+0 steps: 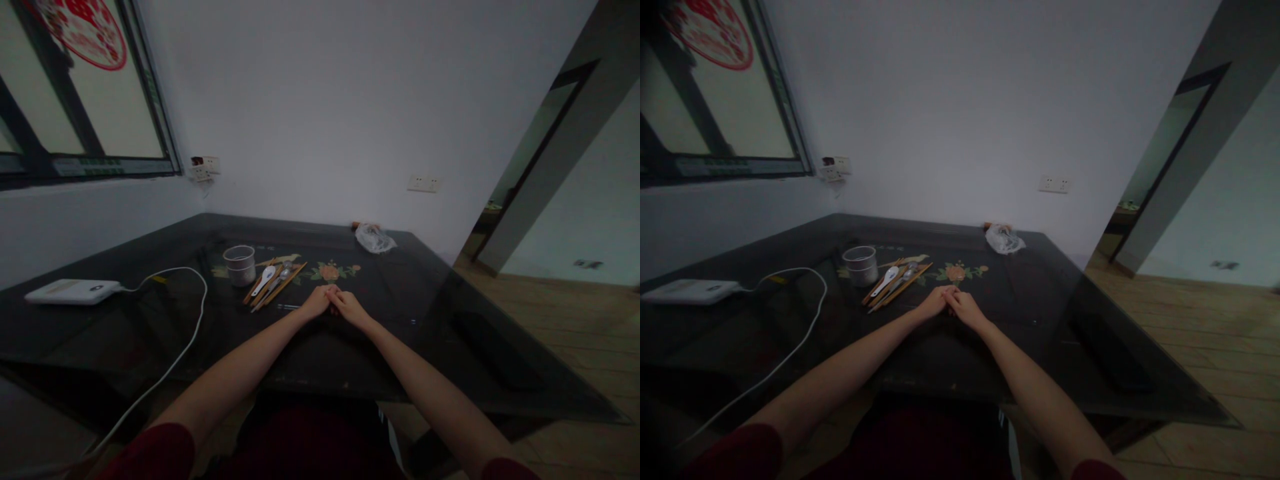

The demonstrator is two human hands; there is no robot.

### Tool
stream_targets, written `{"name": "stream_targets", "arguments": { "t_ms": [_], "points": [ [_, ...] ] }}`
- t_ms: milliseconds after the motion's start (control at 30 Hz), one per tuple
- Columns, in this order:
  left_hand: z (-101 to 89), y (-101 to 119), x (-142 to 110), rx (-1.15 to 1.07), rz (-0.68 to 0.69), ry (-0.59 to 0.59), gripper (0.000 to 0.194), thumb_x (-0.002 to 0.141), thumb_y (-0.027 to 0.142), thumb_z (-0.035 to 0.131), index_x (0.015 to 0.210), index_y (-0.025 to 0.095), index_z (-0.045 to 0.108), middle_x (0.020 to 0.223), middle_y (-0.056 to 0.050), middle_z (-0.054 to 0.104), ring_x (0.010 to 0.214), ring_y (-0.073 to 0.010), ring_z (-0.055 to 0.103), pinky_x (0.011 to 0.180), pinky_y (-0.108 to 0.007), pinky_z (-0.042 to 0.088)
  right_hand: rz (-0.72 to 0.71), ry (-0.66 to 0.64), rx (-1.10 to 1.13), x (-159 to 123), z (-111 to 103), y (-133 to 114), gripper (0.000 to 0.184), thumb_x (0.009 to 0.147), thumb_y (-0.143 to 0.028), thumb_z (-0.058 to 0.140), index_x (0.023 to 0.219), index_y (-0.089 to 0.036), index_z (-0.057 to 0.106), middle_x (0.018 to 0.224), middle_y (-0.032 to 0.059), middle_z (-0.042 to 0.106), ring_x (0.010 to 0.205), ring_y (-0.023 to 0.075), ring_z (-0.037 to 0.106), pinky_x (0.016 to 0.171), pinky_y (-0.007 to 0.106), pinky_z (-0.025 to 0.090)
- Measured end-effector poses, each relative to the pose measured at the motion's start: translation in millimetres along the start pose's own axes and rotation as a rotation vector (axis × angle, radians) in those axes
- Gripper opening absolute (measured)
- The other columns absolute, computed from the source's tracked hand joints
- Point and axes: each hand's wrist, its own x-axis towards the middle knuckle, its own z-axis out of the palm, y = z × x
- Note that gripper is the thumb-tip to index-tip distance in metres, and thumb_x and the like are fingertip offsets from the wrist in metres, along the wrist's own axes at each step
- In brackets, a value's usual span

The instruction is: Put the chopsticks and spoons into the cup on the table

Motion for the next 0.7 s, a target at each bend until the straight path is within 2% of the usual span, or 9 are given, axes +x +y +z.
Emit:
{"name": "stream_targets", "arguments": {
  "t_ms": [433,700],
  "points": [
    [0.2,1.7,-0.7,-0.021,-0.010,0.005,0.031,0.087,0.031,0.035,0.076,0.014,0.060,0.050,0.001,0.059,0.046,-0.0121,0.057,0.049,-0.021,0.041,0.006,0.000,0.006,-1.4,-0.9,-3.2,0.064,0.086,-0.066,0.034,0.050,-0.016,0.054,0.046,0.0021,0.055,0.046,0.0114,0.052,0.053,0.022,0.038],
    [2.9,-7.2,1.9,-0.073,-0.004,-0.016,0.033,0.088,0.034,0.037,0.078,0.013,0.060,0.051,0.000,0.059,0.045,-0.0121,0.055,0.047,-0.021,0.041,0.004,0.008,-0.009,-0.9,-0.8,-3.9,0.063,0.086,-0.064,0.035,0.051,-0.015,0.056,0.047,0.0031,0.057,0.047,0.0119,0.053,0.053,0.022,0.039]
  ]
}}
